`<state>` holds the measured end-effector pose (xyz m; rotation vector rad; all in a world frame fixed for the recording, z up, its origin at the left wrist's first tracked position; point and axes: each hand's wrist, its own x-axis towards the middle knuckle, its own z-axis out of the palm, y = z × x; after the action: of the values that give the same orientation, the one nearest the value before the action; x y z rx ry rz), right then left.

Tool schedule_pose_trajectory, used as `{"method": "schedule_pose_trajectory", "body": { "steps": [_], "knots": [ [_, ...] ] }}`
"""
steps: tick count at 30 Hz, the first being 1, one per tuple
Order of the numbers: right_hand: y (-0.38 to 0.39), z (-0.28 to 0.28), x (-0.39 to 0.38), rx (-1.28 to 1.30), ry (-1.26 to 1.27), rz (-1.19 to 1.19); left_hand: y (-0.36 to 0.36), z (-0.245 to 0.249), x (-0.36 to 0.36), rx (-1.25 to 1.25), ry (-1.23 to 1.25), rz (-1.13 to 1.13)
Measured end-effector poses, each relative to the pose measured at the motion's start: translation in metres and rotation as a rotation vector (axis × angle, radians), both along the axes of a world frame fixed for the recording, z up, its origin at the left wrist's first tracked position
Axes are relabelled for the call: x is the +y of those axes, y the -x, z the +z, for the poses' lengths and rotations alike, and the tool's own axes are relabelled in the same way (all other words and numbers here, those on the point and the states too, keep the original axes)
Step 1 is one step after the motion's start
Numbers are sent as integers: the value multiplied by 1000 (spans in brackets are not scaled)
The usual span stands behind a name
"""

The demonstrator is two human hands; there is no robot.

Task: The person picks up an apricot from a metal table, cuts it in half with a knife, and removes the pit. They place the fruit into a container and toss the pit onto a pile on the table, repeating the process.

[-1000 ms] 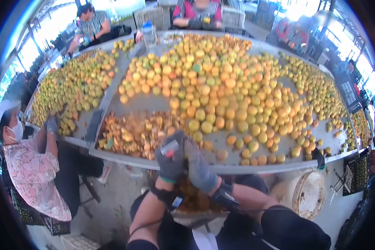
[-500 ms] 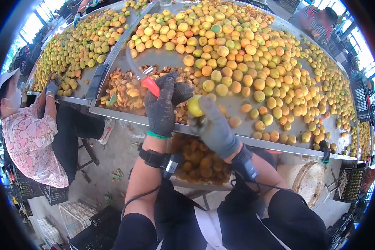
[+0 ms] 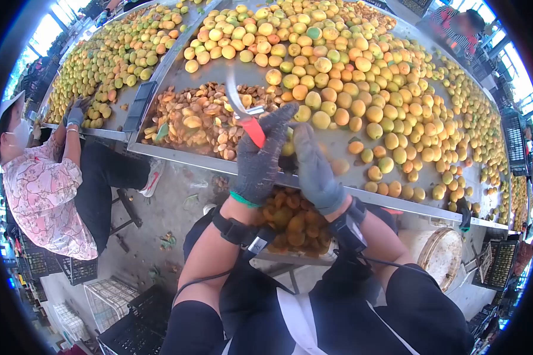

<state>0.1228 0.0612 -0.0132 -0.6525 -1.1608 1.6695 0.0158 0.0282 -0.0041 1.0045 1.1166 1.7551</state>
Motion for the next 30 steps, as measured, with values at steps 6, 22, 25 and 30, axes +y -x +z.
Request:
{"method": "schedule_pose_trajectory", "body": {
  "steps": [6,22,25,30],
  "knots": [
    [-11,12,9,-49,-38,297,15,0,3,27,-86,-78],
    [-9,4,1,-356,-634,56,15,1,1,-79,-81,-117],
    [-6,19,-15,-67,169,254,14,-6,4,-47,-76,-104],
    [-13,15,1,105,527,484,30,-5,5,11,17,-57]
  ]
}}
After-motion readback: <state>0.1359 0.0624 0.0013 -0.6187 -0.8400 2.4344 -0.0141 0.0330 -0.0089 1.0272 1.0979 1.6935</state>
